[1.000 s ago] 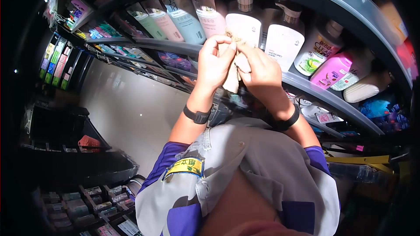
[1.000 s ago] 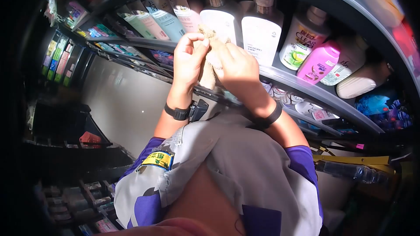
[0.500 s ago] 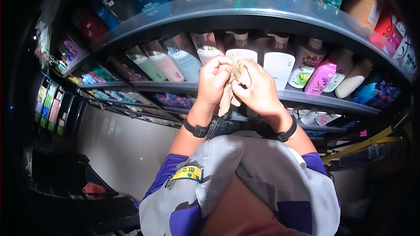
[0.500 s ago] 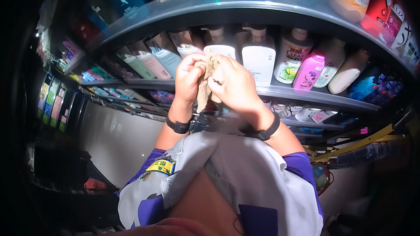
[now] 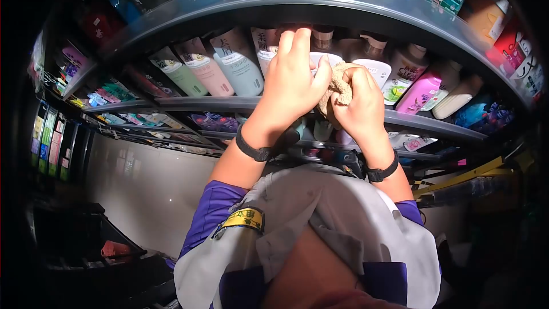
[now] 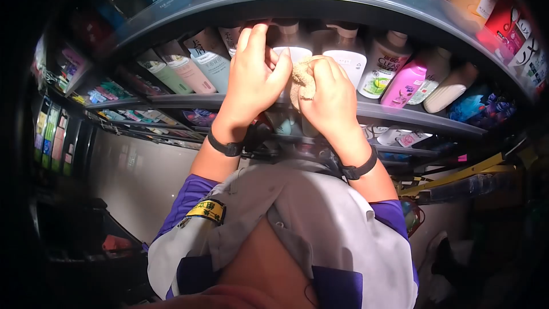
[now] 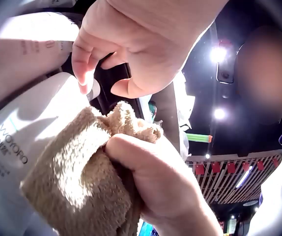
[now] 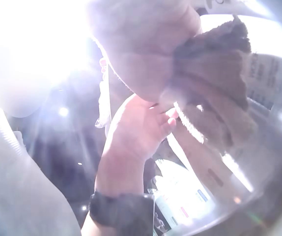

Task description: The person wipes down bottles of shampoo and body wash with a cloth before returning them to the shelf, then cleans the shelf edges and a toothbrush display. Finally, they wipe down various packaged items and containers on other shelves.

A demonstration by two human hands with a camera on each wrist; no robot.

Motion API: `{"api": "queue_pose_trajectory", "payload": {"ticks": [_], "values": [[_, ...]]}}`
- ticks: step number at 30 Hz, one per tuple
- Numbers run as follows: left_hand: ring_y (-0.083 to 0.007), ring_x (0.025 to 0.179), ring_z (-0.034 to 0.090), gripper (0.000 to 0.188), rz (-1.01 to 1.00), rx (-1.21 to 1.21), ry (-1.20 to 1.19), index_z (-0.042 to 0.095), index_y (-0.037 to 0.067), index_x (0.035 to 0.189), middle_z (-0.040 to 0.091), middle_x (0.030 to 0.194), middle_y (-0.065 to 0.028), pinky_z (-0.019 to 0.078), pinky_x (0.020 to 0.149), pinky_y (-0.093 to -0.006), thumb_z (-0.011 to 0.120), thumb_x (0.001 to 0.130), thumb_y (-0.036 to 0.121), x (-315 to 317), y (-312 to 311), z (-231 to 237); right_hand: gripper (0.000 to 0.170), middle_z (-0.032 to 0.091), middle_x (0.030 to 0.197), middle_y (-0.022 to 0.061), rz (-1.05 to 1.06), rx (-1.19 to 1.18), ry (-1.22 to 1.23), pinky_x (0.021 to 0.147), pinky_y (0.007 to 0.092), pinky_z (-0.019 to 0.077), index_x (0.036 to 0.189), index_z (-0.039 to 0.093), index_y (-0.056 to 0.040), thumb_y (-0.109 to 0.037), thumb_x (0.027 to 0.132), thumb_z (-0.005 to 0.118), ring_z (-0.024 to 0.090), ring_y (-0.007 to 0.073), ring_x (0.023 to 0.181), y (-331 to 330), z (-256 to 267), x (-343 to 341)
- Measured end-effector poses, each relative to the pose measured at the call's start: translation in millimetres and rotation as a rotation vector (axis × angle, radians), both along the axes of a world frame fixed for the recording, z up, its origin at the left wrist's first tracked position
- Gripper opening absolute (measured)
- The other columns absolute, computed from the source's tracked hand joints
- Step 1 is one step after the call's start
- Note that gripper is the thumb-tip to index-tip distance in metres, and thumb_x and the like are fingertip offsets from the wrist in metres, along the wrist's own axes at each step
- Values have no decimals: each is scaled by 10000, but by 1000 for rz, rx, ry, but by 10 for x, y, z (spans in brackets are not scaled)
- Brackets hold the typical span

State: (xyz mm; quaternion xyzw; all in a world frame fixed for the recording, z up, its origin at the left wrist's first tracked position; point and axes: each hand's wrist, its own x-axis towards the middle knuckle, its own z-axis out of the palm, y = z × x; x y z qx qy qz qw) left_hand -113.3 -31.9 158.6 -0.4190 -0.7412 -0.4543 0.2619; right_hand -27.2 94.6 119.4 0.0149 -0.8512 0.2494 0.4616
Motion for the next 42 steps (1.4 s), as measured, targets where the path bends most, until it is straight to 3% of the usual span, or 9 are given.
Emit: {"api": "queue_pose_trajectory", "payload": {"ticks": [2, 6, 13, 18, 26, 29, 32, 37, 42], "values": [[-364, 768, 654, 368, 129, -136, 146, 551, -32, 1120, 581, 963, -222, 543, 659, -441, 683, 837, 162, 4, 65, 62, 426, 621, 999, 154, 13, -25, 2, 802, 420, 509, 1021, 536, -29, 27, 631, 700, 618, 374, 935, 29, -48, 10], [-384, 769, 656, 260, 214, -261, 204, 617, 4, 1013, 616, 923, -203, 548, 664, -457, 695, 838, 179, -14, 144, 79, 628, 632, 1059, 168, 60, -76, -16, 839, 426, 513, 1237, 527, -57, 32, 636, 688, 620, 388, 988, 28, 18, 68], [-259, 730, 638, 329, -70, -26, -68, 629, 15, 1138, 646, 1079, -144, 521, 655, -325, 666, 811, 9, 145, -116, 136, 706, 520, 1203, 174, 175, -129, -23, 910, 395, 492, 1386, 494, -72, -56, 715, 711, 582, 338, 1046, 49, 193, 58], [-29, 689, 514, 447, -370, 260, -380, 515, -13, 1321, 642, 1186, -99, 455, 605, -205, 583, 883, -70, 40, -256, -87, 570, 661, 1120, 117, 239, 22, -96, 802, 398, 550, 1301, 582, -110, -278, 789, 768, 668, 333, 941, 56, 438, -4], [-80, 779, 578, 566, -577, 361, -547, 337, 8, 1446, 592, 1263, -163, 513, 659, -212, 541, 922, -60, 76, -363, -121, 396, 700, 1005, 131, 55, 123, -161, 783, 376, 552, 1109, 662, -87, -196, 744, 771, 686, 322, 906, -126, 594, 10], [-121, 944, 600, 512, -306, 283, -274, 455, -6, 1363, 604, 1231, -137, 496, 795, -238, 541, 868, -103, 36, -376, -291, 376, 703, 966, 129, 51, 144, -102, 754, 371, 552, 1072, 666, -85, -192, 729, 774, 690, 316, 864, -108, 523, 16], [-169, 945, 631, 489, -216, 196, -182, 573, 21, 1262, 627, 1186, -126, 519, 804, -295, 654, 782, -27, 72, -394, -376, 358, 703, 915, 122, 64, 166, -37, 729, 361, 551, 1042, 668, -74, -187, 721, 780, 694, 301, 821, -63, 492, 16], [-269, 1160, 606, 734, -309, 97, -276, 469, 59, 1370, 578, 1286, -154, 485, 988, -362, 772, 702, 62, 32, -324, -436, 374, 709, 924, 115, 164, 207, 190, 733, 350, 555, 1048, 677, -62, -153, 705, 795, 696, 283, 802, -77, 644, 220], [-244, 1113, 633, 767, -432, 110, -257, 515, 55, 1302, 625, 1214, -143, 497, 952, -351, 869, 625, 129, 86, -235, -384, 399, 713, 902, 117, 290, 212, 278, 750, 334, 556, 1044, 679, -23, -79, 669, 804, 700, 266, 808, 3, 767, 466]]}}
